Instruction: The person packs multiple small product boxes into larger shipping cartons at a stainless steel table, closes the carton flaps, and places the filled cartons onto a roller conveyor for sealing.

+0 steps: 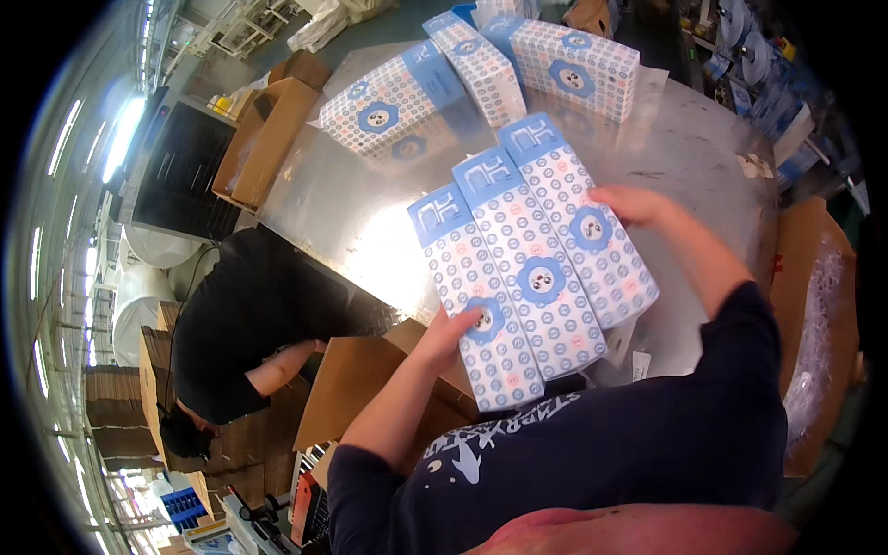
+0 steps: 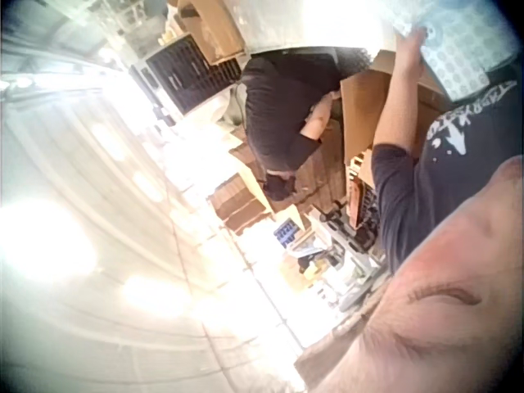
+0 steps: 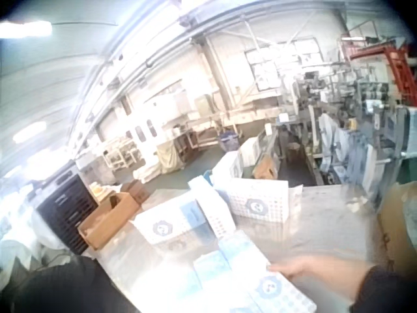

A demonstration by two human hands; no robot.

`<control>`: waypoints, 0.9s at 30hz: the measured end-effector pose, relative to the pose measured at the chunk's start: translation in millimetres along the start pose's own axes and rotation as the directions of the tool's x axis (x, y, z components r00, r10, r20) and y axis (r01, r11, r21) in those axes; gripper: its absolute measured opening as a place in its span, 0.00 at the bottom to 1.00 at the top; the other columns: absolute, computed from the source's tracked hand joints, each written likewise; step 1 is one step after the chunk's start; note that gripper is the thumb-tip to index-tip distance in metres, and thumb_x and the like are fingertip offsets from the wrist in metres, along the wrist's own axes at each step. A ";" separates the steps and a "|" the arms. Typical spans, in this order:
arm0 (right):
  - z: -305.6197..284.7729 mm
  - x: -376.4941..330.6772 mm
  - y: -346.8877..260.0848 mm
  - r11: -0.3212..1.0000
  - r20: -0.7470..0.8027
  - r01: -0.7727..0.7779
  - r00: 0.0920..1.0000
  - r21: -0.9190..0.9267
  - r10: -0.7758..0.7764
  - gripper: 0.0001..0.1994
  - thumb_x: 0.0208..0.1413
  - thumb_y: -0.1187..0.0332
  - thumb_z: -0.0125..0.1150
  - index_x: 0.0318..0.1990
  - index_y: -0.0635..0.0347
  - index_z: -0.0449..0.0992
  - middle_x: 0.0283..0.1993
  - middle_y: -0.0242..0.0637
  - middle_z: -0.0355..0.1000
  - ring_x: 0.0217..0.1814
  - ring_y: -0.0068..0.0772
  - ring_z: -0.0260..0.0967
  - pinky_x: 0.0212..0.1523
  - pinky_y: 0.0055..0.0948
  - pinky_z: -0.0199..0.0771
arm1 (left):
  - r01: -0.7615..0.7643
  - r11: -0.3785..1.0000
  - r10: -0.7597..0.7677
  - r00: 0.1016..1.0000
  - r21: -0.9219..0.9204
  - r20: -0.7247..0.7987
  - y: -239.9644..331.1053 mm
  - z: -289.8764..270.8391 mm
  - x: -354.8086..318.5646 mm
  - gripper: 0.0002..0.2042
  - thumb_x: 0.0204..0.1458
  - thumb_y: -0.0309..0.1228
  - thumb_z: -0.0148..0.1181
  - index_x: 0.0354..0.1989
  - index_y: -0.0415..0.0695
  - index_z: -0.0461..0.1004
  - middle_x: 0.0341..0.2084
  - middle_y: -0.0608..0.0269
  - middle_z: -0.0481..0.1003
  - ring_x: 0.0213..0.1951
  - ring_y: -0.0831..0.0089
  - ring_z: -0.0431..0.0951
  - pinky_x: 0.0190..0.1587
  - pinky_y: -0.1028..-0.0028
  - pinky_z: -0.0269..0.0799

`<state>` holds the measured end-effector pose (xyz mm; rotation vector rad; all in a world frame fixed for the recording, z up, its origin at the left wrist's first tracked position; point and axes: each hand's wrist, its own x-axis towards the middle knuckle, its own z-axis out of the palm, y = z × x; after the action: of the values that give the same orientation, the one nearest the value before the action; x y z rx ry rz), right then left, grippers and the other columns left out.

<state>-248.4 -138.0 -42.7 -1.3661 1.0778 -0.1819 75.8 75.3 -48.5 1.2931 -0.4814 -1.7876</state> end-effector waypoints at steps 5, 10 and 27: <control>47.8 -15.7 -5.4 0.943 0.046 0.214 0.971 0.255 -0.233 0.34 0.48 0.60 0.58 0.62 0.65 0.56 0.57 0.40 0.65 0.56 0.29 0.64 0.53 0.29 0.65 | -0.254 0.954 0.263 0.964 0.159 -0.035 0.0 -11.6 -26.5 0.32 0.43 0.20 0.59 0.58 0.37 0.51 0.49 0.54 0.67 0.48 0.65 0.71 0.49 0.68 0.71; 76.6 -86.6 -19.3 0.861 0.105 0.363 0.900 0.356 -0.423 0.37 0.33 0.71 0.70 0.57 0.63 0.64 0.54 0.40 0.67 0.57 0.34 0.63 0.58 0.34 0.62 | -0.569 0.804 0.527 0.816 0.170 0.239 22.4 -28.1 -84.1 0.31 0.37 0.24 0.67 0.53 0.37 0.62 0.47 0.56 0.70 0.50 0.65 0.71 0.51 0.65 0.68; 310.8 -177.2 -92.8 0.838 0.548 0.309 0.836 -0.450 -0.014 0.28 0.48 0.55 0.64 0.56 0.58 0.68 0.49 0.41 0.73 0.48 0.32 0.70 0.50 0.29 0.69 | -0.493 0.534 0.567 0.812 0.686 0.142 116.0 -113.2 -403.6 0.25 0.32 0.23 0.69 0.44 0.35 0.71 0.37 0.57 0.76 0.40 0.68 0.76 0.42 0.69 0.73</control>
<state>-82.9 170.9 74.8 -1.8653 0.5421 0.3832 265.9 356.7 223.3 1.4882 -1.4462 -1.0058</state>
